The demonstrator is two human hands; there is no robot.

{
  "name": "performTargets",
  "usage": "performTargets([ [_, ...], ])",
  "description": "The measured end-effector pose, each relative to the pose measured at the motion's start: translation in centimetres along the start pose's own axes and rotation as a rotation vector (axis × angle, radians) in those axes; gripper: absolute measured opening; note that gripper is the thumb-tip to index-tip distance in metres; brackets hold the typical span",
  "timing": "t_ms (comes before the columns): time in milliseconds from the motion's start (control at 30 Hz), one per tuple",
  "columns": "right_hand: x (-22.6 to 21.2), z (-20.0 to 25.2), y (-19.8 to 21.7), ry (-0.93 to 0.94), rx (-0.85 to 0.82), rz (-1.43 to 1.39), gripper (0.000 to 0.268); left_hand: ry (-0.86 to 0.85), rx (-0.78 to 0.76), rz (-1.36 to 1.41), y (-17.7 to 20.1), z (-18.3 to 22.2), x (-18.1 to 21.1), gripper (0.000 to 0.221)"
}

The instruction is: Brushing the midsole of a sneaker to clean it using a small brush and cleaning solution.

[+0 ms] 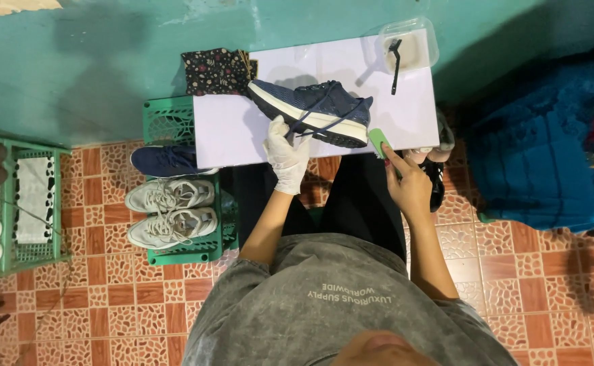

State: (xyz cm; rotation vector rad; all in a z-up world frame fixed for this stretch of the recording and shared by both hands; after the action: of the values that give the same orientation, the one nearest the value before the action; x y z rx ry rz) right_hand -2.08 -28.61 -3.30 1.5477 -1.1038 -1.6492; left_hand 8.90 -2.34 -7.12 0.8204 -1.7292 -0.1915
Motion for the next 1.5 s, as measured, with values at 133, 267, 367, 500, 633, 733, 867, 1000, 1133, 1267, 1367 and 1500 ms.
performTargets([
  [133,-0.4,-0.1,0.4,0.018,0.017,-0.029,0.04,0.074,-0.19,0.029,-1.0,0.0,-1.6,0.025],
  [267,0.0,0.0,0.8,0.014,0.02,-0.031,0.037,-0.296,-0.536,-0.303,-1.7,-0.3,-5.0,0.04],
  [367,0.5,-0.2,1.0,0.007,0.006,0.039,0.035,0.076,-1.273,-0.438,3.1,-1.8,2.1,0.058],
  [500,0.0,-0.2,2.1,0.057,0.017,0.012,0.033,0.095,-1.276,0.537,5.6,-8.2,6.4,0.046],
  [633,1.0,0.0,1.5,0.098,-0.066,-0.059,0.04,0.562,-0.543,1.204,6.5,-15.1,6.9,0.075],
  [733,0.2,-0.1,3.3,0.084,-0.066,-0.219,0.041,0.333,-0.615,0.543,7.8,-14.7,7.6,0.091],
  [867,0.0,-2.0,4.9,0.084,0.093,-0.465,0.037,-0.145,-0.689,-0.094,6.7,-12.0,4.6,0.049],
  [1000,1.7,-6.8,5.4,0.11,0.185,-0.344,0.048,-0.086,-0.777,-0.351,5.9,-9.8,0.8,0.091],
  [1133,4.0,-14.3,3.3,0.016,0.065,-0.07,0.042,-0.184,-0.655,-0.188,5.5,-7.2,-2.7,0.092],
  [1267,7.1,-21.4,-0.3,-0.045,0.061,0.203,0.039,-0.493,-0.387,-0.266,6.0,-3.7,-2.4,0.072],
  [1367,8.9,-24.2,-1.9,-0.042,0.107,0.287,0.034,-0.726,-0.171,-0.32,6.1,-1.4,-3.0,0.066],
  [1500,8.2,-23.9,-1.0,-0.066,-0.019,0.389,0.039,-0.709,-0.11,-0.344,7.5,0.0,-0.7,0.055],
])
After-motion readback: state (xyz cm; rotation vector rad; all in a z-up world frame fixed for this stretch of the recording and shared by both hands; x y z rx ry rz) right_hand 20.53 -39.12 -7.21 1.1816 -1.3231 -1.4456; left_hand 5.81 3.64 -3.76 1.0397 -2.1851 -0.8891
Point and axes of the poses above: each hand's wrist, its own z-axis away from the middle knuckle, its own y-axis out of the back of the hand, x = y × z, the point moved 3 cm from there along -z, towards the middle knuckle, and after that the axes turned 7 degrees about -x, right-handed, at the moved point
